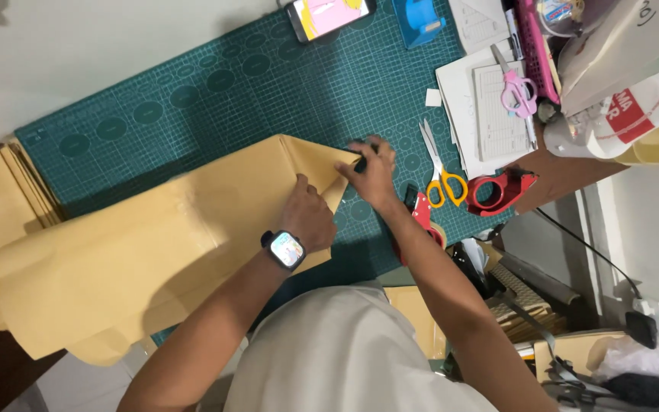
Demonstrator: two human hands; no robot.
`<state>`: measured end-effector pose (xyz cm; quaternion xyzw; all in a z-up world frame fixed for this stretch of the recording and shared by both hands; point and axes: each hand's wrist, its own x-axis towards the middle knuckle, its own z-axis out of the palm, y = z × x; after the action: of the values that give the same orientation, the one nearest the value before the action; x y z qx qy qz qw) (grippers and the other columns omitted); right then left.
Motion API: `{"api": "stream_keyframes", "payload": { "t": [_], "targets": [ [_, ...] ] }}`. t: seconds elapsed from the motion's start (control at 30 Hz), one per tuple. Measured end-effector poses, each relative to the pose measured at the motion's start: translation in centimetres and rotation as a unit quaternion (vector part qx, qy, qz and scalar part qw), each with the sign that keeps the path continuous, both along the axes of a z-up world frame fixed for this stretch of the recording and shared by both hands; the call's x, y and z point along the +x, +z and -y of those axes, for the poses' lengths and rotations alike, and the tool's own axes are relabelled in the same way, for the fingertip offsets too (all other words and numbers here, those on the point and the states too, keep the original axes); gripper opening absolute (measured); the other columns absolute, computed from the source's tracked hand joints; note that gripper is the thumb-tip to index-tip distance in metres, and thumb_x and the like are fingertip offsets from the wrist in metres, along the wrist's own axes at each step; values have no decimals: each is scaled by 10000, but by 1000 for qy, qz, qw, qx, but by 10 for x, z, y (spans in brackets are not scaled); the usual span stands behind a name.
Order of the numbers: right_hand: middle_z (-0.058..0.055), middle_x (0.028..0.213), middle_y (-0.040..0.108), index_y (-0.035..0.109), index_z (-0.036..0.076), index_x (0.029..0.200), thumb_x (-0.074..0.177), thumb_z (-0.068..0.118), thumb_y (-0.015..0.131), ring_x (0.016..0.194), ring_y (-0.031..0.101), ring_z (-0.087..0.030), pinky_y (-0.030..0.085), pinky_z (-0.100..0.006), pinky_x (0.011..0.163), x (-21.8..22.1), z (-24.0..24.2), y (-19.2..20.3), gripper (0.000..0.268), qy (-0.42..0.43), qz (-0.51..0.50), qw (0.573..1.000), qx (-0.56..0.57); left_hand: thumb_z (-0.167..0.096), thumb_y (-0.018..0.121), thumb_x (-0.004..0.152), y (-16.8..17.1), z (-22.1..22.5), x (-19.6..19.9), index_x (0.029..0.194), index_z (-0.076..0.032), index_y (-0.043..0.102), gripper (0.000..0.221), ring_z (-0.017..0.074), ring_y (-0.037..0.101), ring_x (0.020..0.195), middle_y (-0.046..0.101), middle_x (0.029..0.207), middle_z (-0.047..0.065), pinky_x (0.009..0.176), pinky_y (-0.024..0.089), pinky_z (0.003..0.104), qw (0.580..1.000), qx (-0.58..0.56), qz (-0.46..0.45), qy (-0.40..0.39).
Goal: The person seals a large yellow envelope by folding the flap and applying clear tape using a handheld dispenser, smoothing the tape by hand.
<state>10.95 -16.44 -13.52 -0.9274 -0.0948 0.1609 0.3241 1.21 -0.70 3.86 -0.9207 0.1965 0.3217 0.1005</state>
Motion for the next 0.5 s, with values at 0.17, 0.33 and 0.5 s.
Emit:
{"api": "stream_keyframes", "payload": {
  "t": [0.17,0.33,0.5],
  "targets": [
    [-99,1310,625,665,306,1365,749,182,880,1274,580,-386,389,-506,1135,8,8,19,665,105,-75,981,146,-264,345,1014,-8,3,0,925,-145,794,473,328,681,1055,769,962,96,1106,285,660,1000,8,-7,-10],
    [-4,967,778,782,338,1152,858,89,733,947,717,-192,549,-344,867,6,-6,10,388,-2,-58,984,168,-293,358,1005,0,1,1,948,-170,794,456,288,682,1053,765,953,56,1108,288,631,1000,12,-1,-4],
    [15,844,791,839,334,1010,848,79,694,820,746,-148,593,-306,746,-9,-26,50,336,-105,-22,980,170,-263,352,997,0,0,0,930,-157,793,459,302,687,1036,757,933,65,1094,296,644,1000,2,-2,-6]
  ]
}}
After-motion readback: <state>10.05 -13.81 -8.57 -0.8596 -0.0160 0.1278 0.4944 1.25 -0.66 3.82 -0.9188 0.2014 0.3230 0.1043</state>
